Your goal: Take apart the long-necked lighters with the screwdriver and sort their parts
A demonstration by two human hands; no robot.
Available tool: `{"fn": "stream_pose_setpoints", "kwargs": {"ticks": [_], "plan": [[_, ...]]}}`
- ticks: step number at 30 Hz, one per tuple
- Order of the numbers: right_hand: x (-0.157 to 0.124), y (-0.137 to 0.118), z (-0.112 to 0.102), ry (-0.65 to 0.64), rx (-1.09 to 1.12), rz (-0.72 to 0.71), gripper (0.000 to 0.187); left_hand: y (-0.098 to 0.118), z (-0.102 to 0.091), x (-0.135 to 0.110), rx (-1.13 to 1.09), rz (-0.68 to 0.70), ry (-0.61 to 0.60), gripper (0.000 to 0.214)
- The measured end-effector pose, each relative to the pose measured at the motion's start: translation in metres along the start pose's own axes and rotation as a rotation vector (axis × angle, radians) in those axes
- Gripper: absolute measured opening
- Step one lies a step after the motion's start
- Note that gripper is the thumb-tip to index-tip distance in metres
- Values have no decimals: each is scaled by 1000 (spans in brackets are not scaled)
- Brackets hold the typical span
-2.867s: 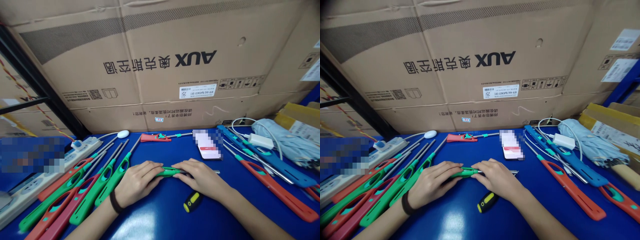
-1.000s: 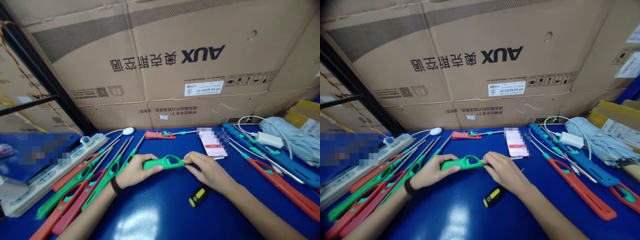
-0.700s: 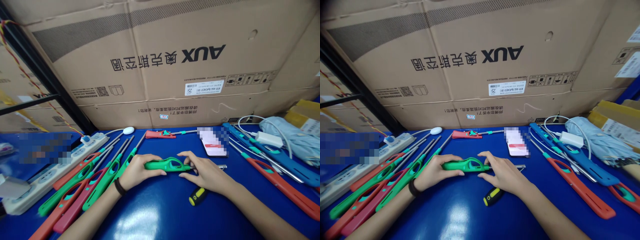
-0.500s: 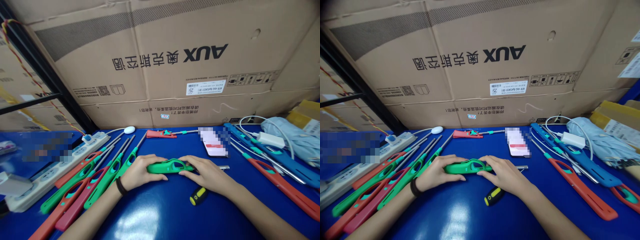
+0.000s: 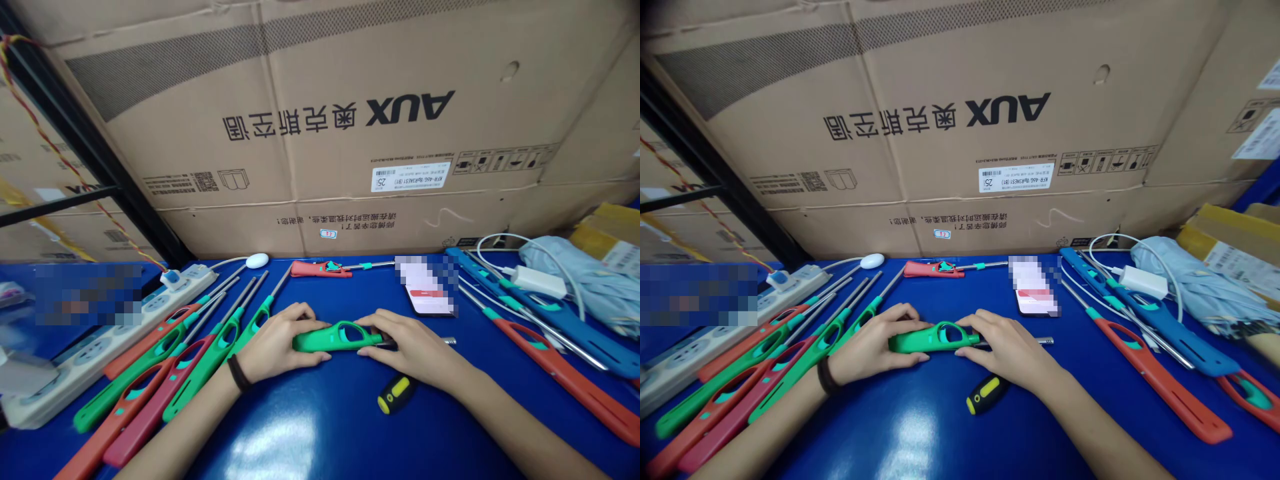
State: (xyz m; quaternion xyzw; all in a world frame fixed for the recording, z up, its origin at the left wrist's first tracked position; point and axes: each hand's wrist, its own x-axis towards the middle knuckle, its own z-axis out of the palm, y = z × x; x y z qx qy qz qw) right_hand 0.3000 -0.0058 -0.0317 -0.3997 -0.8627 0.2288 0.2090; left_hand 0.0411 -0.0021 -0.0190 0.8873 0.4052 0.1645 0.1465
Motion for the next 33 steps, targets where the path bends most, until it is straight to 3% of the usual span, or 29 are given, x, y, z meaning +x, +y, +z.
{"fn": "stream_pose_setpoints", "kwargs": {"ticks": [7, 13, 20, 33], "plan": [[-1, 2, -1, 22, -47, -23, 34, -5, -6, -3, -46, 43, 31, 47], [2, 2, -2, 54, -82, -39, 24, -8, -9, -4, -53, 97, 15, 30], [2, -1, -2, 103, -136, -79, 19, -6, -10, -4, -73, 104, 44, 30], [2, -1, -3, 73, -136, -109, 16, -7, -10, -4, -38, 77, 26, 31]]}}
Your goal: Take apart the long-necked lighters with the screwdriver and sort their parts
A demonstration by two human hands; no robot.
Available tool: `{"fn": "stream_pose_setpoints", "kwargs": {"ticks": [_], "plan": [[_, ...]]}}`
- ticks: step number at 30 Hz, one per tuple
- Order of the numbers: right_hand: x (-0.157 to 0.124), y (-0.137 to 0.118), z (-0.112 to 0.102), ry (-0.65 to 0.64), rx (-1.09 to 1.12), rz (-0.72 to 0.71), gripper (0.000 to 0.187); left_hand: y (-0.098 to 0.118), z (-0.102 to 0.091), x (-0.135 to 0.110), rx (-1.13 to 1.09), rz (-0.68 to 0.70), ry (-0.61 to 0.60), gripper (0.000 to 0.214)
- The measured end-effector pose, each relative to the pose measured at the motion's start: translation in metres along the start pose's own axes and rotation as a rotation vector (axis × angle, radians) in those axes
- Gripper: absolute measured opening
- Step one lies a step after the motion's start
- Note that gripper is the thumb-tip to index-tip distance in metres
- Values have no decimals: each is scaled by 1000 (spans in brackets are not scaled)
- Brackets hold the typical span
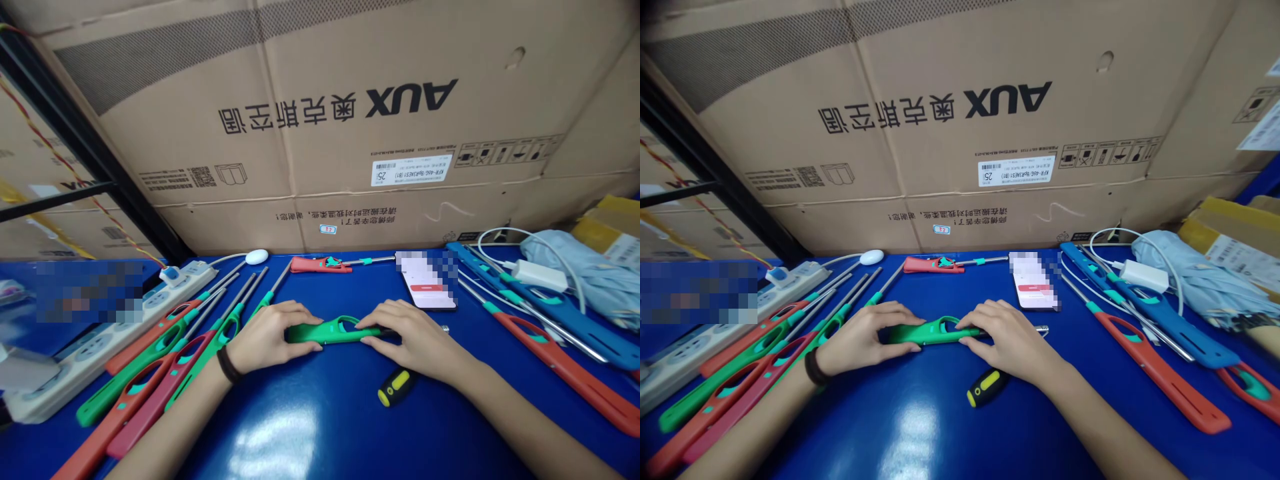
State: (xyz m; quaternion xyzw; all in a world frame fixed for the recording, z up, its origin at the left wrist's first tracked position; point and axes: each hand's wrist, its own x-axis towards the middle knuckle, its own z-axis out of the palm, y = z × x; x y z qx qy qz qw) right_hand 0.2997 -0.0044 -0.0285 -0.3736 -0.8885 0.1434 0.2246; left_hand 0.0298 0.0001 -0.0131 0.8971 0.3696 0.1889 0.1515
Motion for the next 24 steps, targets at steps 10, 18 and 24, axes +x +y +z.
{"fn": "stream_pose_setpoints", "kwargs": {"ticks": [10, 18, 24], "plan": [[-1, -1, 0, -20, 14, -3, 14, -1, -1, 0, 5, -24, -17, 33], [0, 0, 3, 1, 14, -20, 15, -2, -3, 1, -59, -40, -39, 34], [1, 0, 5, -6, 40, -7, 15, -1, -6, 2, -66, -80, -57, 34]]}}
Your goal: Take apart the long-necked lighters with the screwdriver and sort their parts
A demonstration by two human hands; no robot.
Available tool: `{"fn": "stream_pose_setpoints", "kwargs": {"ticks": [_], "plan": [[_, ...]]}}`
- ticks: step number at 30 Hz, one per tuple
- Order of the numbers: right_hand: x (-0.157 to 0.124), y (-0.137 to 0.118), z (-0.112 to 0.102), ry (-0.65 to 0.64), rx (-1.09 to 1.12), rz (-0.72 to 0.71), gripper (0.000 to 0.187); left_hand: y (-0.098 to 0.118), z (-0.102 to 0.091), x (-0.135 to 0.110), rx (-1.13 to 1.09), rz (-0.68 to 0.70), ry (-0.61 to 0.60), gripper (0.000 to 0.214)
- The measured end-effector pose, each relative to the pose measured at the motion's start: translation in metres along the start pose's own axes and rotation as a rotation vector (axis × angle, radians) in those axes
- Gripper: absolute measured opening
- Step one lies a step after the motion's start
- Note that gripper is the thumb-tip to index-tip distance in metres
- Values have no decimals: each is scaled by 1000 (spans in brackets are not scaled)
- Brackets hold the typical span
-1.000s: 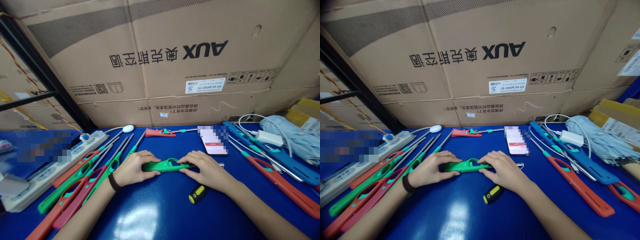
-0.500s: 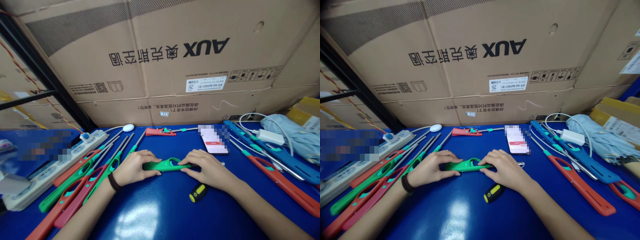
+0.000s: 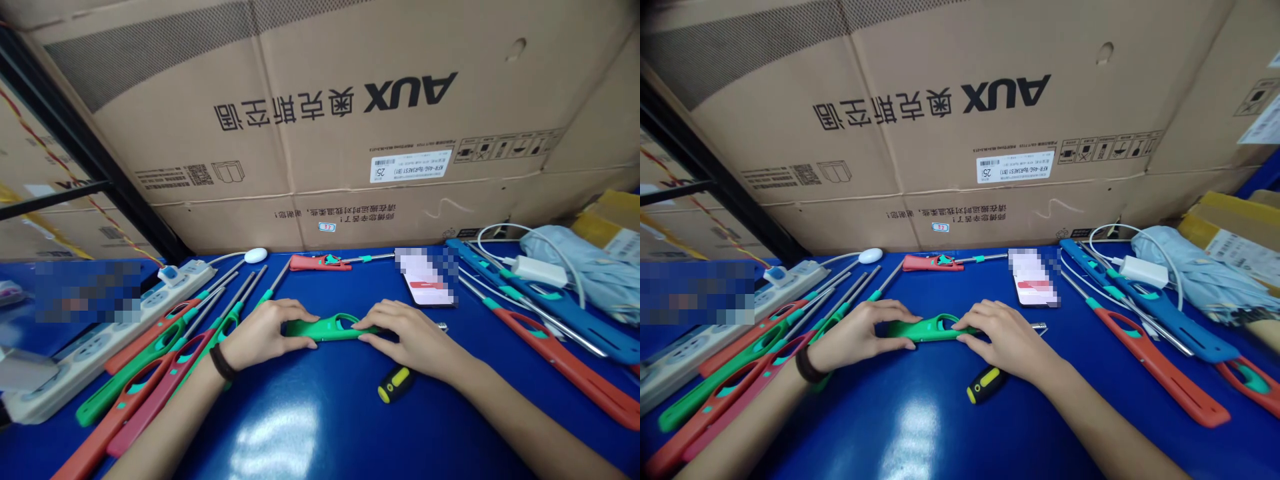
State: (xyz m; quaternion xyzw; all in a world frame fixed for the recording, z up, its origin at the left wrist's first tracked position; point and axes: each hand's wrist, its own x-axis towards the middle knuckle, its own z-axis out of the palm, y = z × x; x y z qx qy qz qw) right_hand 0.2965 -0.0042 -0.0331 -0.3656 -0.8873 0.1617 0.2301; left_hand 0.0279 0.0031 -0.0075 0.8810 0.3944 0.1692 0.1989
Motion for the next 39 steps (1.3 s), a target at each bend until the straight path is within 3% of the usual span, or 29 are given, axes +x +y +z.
{"fn": "stream_pose_setpoints", "kwargs": {"ticks": [18, 25, 39], "plan": [[0, 0, 5, 78, 41, -26, 20, 2, -5, -2, 47, -12, -2, 32], [0, 0, 5, 48, 39, 27, 21, 1, -6, -5, 120, -35, -20, 34], [-4, 4, -8, -31, 35, 115, 34, -4, -7, -2, 61, -49, -29, 35]]}}
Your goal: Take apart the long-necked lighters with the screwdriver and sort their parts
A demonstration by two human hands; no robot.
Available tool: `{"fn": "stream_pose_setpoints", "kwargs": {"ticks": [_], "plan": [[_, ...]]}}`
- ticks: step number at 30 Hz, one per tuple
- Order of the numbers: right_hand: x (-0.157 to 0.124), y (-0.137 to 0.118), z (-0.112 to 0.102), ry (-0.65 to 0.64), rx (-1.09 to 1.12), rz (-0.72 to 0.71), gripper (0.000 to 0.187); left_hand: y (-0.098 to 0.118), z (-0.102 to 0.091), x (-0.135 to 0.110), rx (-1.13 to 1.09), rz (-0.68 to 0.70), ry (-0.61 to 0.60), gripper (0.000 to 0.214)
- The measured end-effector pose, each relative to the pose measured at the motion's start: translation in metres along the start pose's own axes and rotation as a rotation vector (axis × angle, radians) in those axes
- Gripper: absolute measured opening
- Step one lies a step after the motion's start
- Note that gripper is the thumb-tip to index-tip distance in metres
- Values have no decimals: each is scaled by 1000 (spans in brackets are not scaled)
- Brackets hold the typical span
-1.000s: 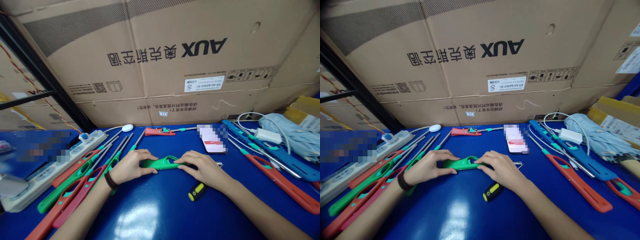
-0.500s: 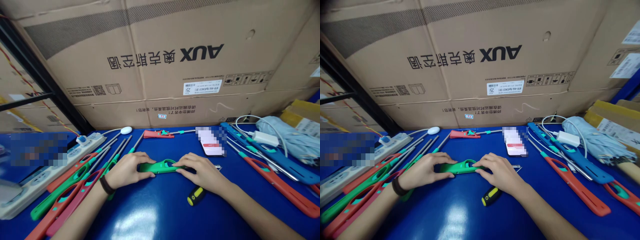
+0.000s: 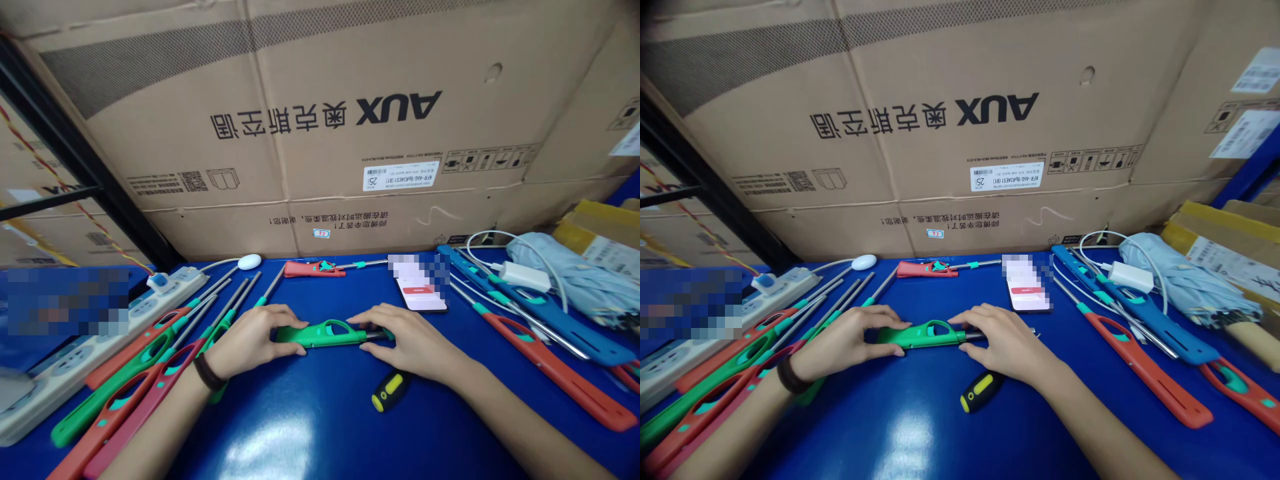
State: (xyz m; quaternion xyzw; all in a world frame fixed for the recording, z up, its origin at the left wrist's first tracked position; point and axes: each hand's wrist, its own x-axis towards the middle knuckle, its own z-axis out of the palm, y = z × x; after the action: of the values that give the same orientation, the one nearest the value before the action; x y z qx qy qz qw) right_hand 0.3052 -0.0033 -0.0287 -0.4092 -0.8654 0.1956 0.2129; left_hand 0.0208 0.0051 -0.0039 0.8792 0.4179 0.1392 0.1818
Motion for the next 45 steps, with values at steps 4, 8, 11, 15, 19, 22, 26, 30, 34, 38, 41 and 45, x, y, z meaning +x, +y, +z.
{"fn": "stream_pose_setpoints", "kwargs": {"ticks": [4, 8, 11, 15, 19, 22, 26, 30, 34, 38, 41, 45], "plan": [[-1, 4, -8, -22, -37, 48, 17, -1, 0, 0, -17, 7, 0, 36], [-1, 4, -12, -44, -39, 51, 5, -1, 1, -2, 26, 2, -16, 36], [0, 3, -10, -47, -21, 62, 6, -1, 2, -2, 58, 6, -36, 37], [0, 3, -7, -11, -17, 65, 18, 0, 1, -3, 66, 8, -55, 38], [2, 3, -5, 18, -39, -37, 21, 1, 0, -2, 79, -2, -67, 38], [3, 2, -3, 33, -35, -71, 18, 1, 1, -2, 61, -4, -70, 38], [4, 0, -1, 41, -18, -51, 16, 0, 1, -1, 22, -3, -62, 39], [4, -2, -1, 23, -27, -23, 14, -2, 2, -2, 6, 8, -46, 39], [4, -3, -1, 13, -37, 29, 13, -3, 0, -4, 17, 31, -74, 43], [4, -1, 0, 31, -16, 19, 13, -3, -1, -5, 36, 48, -102, 48], [4, 1, 0, 51, -13, 6, 16, -3, 0, -4, 22, 65, -88, 47], [3, 0, 0, 38, -36, -17, 20, -5, 2, -2, 2, 59, -50, 43]]}}
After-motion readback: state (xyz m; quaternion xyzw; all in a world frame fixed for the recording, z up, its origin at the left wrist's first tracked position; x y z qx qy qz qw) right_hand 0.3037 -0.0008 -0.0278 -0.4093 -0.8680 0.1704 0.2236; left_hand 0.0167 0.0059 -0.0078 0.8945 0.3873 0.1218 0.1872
